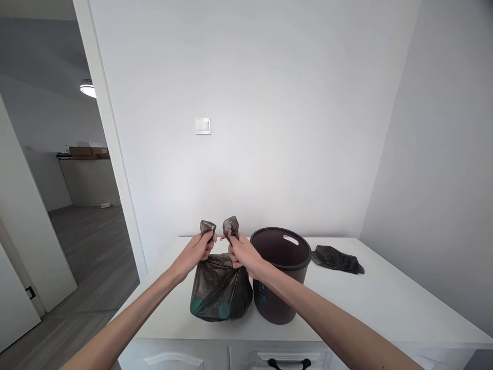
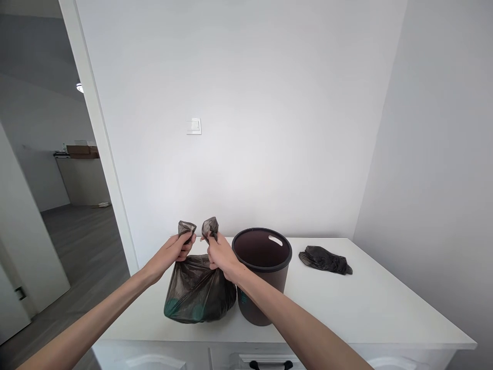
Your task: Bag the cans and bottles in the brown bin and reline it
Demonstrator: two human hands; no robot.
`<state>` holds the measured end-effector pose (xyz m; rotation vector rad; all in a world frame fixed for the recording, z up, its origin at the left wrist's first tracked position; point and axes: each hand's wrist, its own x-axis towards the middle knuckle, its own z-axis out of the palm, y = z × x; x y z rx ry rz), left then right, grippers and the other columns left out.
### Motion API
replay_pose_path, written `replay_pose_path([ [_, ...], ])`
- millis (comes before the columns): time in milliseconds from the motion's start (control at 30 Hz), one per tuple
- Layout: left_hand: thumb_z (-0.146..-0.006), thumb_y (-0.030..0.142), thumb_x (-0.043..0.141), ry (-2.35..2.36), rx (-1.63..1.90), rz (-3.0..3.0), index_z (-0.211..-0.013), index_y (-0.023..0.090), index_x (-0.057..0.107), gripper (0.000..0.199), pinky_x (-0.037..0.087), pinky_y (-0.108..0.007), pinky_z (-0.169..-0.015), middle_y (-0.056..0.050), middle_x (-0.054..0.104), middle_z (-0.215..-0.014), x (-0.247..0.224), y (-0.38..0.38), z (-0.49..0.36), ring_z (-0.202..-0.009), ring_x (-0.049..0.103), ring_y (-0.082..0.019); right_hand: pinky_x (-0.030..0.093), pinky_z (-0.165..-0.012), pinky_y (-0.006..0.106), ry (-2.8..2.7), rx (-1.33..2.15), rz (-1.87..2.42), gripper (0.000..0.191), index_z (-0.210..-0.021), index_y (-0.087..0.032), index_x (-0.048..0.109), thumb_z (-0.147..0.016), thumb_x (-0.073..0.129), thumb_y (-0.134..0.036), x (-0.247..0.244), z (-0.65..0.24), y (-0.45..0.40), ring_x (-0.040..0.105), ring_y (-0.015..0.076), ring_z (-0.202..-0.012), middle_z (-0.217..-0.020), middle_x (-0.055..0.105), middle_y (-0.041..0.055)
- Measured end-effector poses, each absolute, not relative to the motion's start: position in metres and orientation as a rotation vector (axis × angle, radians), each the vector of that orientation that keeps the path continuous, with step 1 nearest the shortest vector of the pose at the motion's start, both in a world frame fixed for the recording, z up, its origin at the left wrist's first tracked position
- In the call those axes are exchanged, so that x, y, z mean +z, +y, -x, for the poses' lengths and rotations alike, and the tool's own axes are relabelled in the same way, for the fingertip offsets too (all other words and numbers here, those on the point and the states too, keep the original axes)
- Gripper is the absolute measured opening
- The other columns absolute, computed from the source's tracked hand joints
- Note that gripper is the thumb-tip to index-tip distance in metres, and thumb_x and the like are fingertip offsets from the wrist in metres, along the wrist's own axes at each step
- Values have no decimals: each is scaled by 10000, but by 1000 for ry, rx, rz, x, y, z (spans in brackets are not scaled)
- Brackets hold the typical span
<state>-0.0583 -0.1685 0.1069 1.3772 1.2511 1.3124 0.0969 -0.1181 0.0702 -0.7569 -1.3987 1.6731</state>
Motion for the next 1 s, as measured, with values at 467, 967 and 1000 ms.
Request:
replay_pose_path([
  [467,-821,645,705,1581,1363,-1466,-722,234,500,470,340,-280,-584,18,495,-661,82,-190,38,-639,462,-172,206,-529,243,-1476,1876,518,315,-841,-221,479,-870,686,-457,48,-121,-144,325,84,-596,-757,426,-53],
  [967,-981,570,445,1466,1091,-1604,-922,221,570,375,331,-257,-566,50,312,-714,95,-216,46,-631,317,-138,121,-474,237,-1107,1836,566,444,-820,-220,476,-802,752,-567,15,-108,-146,205,54,-508,-646,304,-107],
  [1000,-985,584,441,1503,1060,-1678,-899,222,579,397,388,-267,-612,34,385,-728,99,-220,47,-673,393,-151,147,-474,232,-1165,1811,592,374,-834,-218,490,-842,711,-519,16,-106,-149,232,60,-518,-658,318,-99],
])
